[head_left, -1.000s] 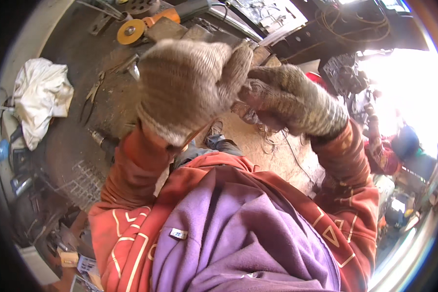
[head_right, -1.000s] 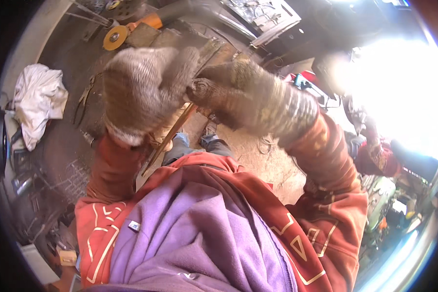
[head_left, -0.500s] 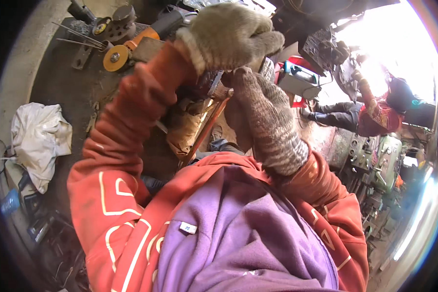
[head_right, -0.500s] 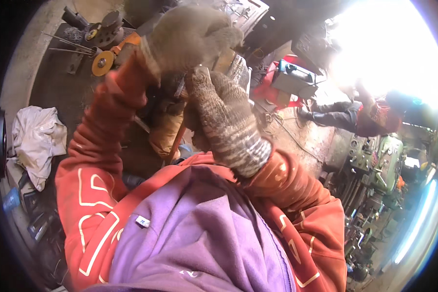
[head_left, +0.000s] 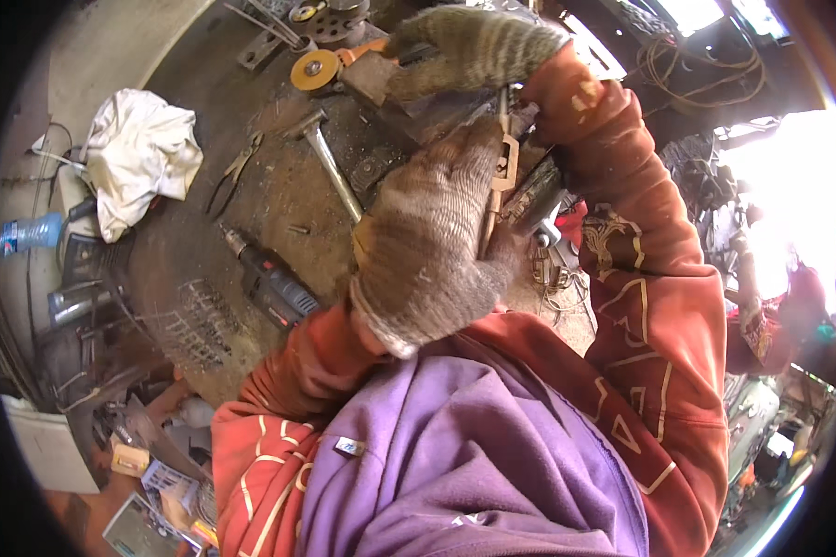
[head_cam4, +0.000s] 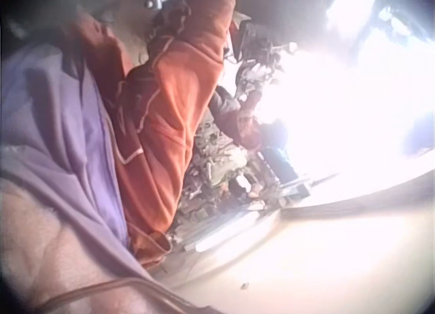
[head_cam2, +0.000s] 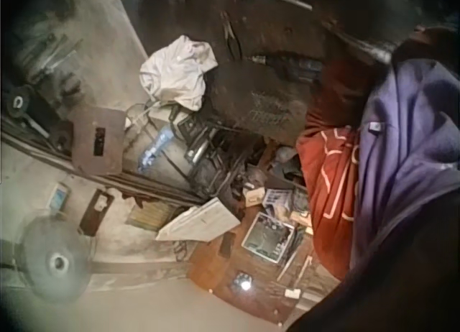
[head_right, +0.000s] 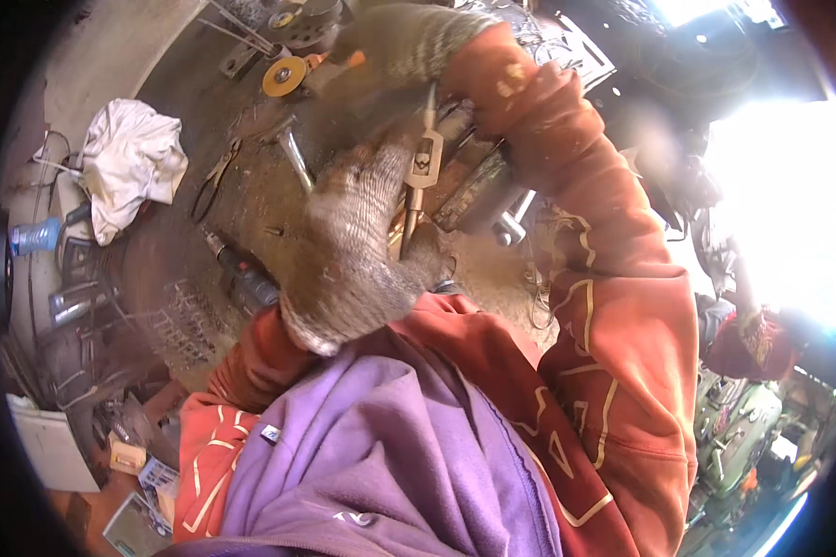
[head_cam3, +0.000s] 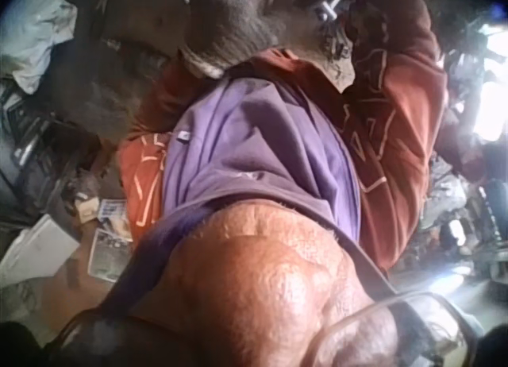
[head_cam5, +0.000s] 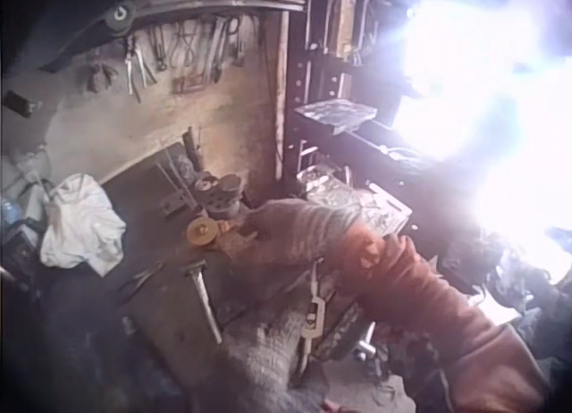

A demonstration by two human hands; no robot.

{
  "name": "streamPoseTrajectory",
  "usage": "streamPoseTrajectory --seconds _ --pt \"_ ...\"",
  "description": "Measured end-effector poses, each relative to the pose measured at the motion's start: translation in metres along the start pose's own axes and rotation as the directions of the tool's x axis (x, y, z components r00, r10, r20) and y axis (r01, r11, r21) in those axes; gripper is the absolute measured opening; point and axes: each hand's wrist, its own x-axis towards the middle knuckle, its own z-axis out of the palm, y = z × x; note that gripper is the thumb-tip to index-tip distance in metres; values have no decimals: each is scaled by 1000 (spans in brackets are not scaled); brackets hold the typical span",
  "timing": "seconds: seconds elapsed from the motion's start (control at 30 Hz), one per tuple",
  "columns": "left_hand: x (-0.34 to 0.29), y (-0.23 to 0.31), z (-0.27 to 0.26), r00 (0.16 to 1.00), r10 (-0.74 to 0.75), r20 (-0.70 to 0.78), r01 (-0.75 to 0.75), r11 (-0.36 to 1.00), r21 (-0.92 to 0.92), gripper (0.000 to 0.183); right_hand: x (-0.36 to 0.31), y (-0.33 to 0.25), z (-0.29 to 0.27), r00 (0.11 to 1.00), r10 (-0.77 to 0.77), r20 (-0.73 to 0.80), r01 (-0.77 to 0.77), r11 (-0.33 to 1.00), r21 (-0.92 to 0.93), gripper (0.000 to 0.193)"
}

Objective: The person uses a tap and handle to create threads on a metal rod secured in a bench vise, then uses a drill to work on the rod before continuing to use the tap.

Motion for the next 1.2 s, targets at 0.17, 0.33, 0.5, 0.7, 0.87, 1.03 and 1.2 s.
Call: streamPoseTrajectory --seconds 0.17,0.33,0.5,0.7,0.87,1.03,1.2 --pt "23 -52 -17 970 173 172 -121 953 -279 73 -19 87 41 961 -274 -39 267 883 386 63" --pt "65 -76 -44 657 268 705 381 688 -617 64 -84 100 70 964 -74 -255 233 697 678 56" --pt "40 -48 -46 834 47 549 244 861 -445 59 -87 93 49 980 4 -199 151 633 759 53" --pt "26 -62 -6 960 232 -155 -174 933 316 27 -79 94 71 992 -87 -88 123 579 806 61" --pt "48 -81 -4 990 107 -90 -104 994 40 21 -86 74 85 951 -86 -298 243 803 544 56" --pt "48 -80 -4 983 160 -85 -165 985 -46 20 -86 72 97 903 133 -408 212 688 694 39" --pt "45 -80 -1 993 99 -69 -98 995 26 21 -95 90 69 869 151 -471 305 587 750 42"
